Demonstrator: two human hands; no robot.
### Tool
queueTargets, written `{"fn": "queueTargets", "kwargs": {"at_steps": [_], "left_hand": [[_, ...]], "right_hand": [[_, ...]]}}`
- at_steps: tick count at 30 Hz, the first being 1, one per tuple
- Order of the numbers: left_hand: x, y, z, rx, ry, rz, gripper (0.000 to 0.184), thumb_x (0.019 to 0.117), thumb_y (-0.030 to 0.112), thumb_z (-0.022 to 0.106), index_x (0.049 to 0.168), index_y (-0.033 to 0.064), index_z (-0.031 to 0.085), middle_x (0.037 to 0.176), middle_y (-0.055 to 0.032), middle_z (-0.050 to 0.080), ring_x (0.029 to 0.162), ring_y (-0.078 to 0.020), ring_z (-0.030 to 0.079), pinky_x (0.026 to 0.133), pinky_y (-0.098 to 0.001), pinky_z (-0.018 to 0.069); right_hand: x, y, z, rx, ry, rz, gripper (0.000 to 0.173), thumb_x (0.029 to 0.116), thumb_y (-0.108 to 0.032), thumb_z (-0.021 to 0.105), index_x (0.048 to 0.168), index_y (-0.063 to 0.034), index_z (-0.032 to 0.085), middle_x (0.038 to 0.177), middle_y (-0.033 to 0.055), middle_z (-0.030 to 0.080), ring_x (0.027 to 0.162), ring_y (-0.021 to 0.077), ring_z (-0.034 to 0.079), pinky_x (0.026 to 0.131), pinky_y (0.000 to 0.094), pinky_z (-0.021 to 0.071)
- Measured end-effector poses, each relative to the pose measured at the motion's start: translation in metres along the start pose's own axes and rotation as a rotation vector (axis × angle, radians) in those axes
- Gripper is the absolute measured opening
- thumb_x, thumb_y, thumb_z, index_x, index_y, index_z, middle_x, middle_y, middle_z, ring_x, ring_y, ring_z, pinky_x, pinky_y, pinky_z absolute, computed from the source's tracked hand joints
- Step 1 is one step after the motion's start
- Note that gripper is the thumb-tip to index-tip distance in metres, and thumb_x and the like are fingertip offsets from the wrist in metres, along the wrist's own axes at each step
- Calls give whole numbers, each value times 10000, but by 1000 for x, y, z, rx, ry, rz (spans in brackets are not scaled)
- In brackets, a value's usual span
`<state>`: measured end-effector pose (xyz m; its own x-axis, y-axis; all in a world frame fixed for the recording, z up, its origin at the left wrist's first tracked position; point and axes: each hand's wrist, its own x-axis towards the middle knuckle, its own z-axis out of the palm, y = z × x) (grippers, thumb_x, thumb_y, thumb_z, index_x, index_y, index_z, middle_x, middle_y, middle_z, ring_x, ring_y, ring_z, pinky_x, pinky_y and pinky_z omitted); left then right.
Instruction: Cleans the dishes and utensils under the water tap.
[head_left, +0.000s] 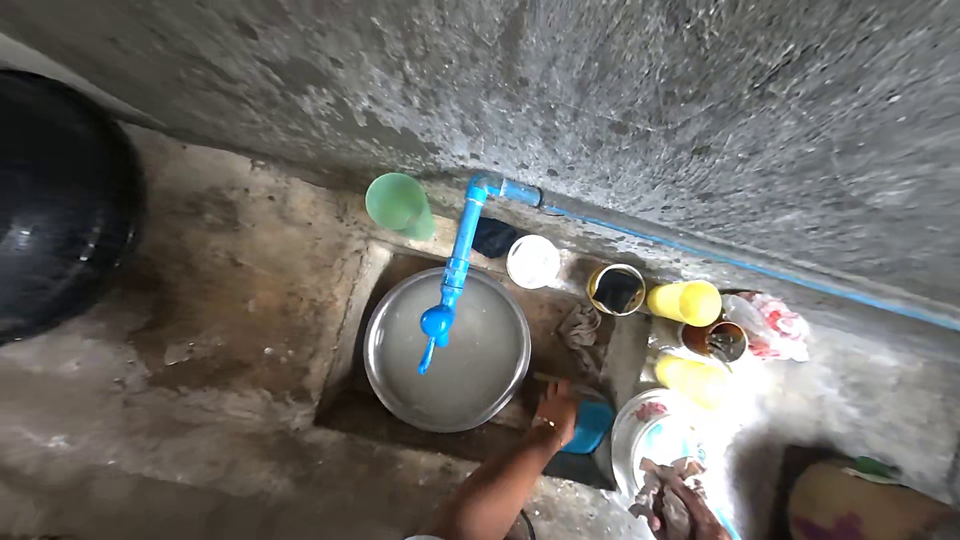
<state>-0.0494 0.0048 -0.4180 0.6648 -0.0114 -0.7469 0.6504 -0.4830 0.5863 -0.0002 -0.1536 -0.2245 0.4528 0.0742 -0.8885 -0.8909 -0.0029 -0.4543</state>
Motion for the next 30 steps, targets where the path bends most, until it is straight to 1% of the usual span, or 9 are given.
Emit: {"fn": "queueTargets", "kwargs": {"at_steps": [3,7,10,16,20,21,24,27,30], "left_hand": [[-44,-13,-14,-213,26,111,346,1051,243,531,1279,-2,619,1423,-216,533,1322,-351,532,1112,-477,443],[-110,-57,-60,-520,290,-24,365,1035,259,570,1289,-3,584,1134,-203,685,1042,-302,687,962,-490,542],[-145,-100,-110,-748,588,-168,450,1024,200,589,1414,-4,491,1195,-225,656,990,-284,695,874,-460,584],[-112,-214,-121,-1082,615,-393,663,944,88,717,1516,49,383,1377,-263,554,1110,-368,640,866,-504,571],[-87,-236,-110,-1109,586,-505,615,914,186,780,1403,-58,498,1325,-281,589,1191,-373,610,993,-517,527],[-83,-237,-110,-1097,583,-564,627,916,230,783,1386,-79,507,1331,-294,580,1217,-387,591,1023,-527,499],[-74,-238,-114,-1090,610,-713,614,943,276,747,1378,-85,507,1329,-298,575,1215,-400,576,1021,-540,481],[-73,-240,-120,-1120,620,-775,491,1031,329,610,1308,-73,558,1213,-276,605,1058,-364,594,904,-530,497],[-80,-244,-129,-1320,710,-742,611,1104,463,365,1420,-46,485,1363,-312,530,1180,-417,563,951,-584,485]], "right_hand": [[-5,-3,3,-23,20,-4,325,1105,-179,332,1022,-80,630,736,28,693,571,98,662,528,251,583],[-6,-4,14,-43,-6,-9,326,1110,-183,314,1050,-83,618,752,16,688,592,87,659,536,238,574],[-7,-9,39,-48,-12,-16,326,1110,-174,326,1045,-70,628,726,22,678,573,95,653,517,248,570],[11,-17,110,-89,-74,-48,207,1080,-131,415,1050,-30,593,726,78,661,548,156,646,466,307,563],[45,-35,166,-432,-233,-266,388,1102,-316,425,1397,-71,481,989,103,678,814,222,705,713,463,629],[50,-42,186,-537,-239,-348,427,1102,-305,433,1446,-53,449,1086,112,676,891,190,700,773,421,619],[78,-55,244,-838,-219,-679,456,1066,-234,527,1421,41,447,1155,142,639,981,126,645,889,321,555],[111,-58,289,-1211,-96,-872,520,1022,-283,613,1410,44,502,1222,232,672,1123,318,675,1006,501,525],[123,-52,317,-1736,-61,-770,546,1051,-343,534,1483,-11,491,1526,270,452,1429,435,423,1161,605,341]]}}
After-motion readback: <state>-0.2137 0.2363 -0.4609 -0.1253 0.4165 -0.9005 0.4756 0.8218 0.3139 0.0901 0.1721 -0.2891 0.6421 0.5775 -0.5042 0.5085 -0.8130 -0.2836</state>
